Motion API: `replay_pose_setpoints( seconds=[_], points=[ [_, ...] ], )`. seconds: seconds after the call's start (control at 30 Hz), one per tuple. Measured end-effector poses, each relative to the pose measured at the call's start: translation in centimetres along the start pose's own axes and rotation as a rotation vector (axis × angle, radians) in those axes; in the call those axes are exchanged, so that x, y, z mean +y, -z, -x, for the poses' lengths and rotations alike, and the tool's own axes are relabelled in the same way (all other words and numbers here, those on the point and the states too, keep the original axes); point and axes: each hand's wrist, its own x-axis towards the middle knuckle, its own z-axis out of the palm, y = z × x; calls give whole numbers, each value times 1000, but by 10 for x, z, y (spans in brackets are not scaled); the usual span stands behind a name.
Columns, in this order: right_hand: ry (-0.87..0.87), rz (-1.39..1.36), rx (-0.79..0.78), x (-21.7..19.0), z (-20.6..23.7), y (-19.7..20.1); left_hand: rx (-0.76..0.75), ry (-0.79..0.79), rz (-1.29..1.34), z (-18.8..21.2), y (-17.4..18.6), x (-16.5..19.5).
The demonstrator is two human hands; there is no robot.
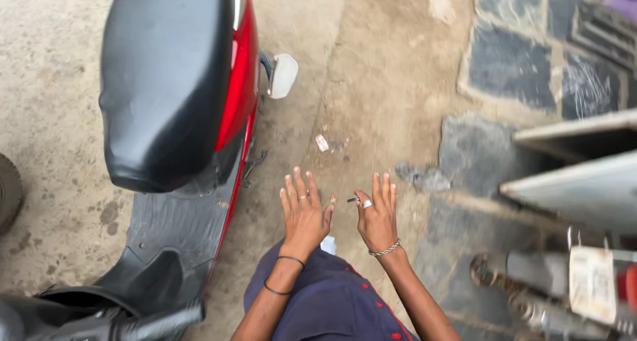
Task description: The person uses an Allen key to tighten bolts on the rear bumper of a red scooter. They work on multiple attachment points along the bumper, ensuring it is securely fastened to the scooter's body.
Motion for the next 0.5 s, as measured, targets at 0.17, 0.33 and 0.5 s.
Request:
replay_pose_setpoints(
  seconds=[0.17, 0.33, 0.5],
  points=[
    [-14, -2, 0, 70, -113, 12, -40, 49, -17, -140, -3, 30],
    [-104, -32, 23, 154, -213, 10, -10, 14, -52, -271, -18, 58],
    [-79, -40, 58, 270, -323, -9, -118, 73, -96, -403, -78, 87]
  ],
)
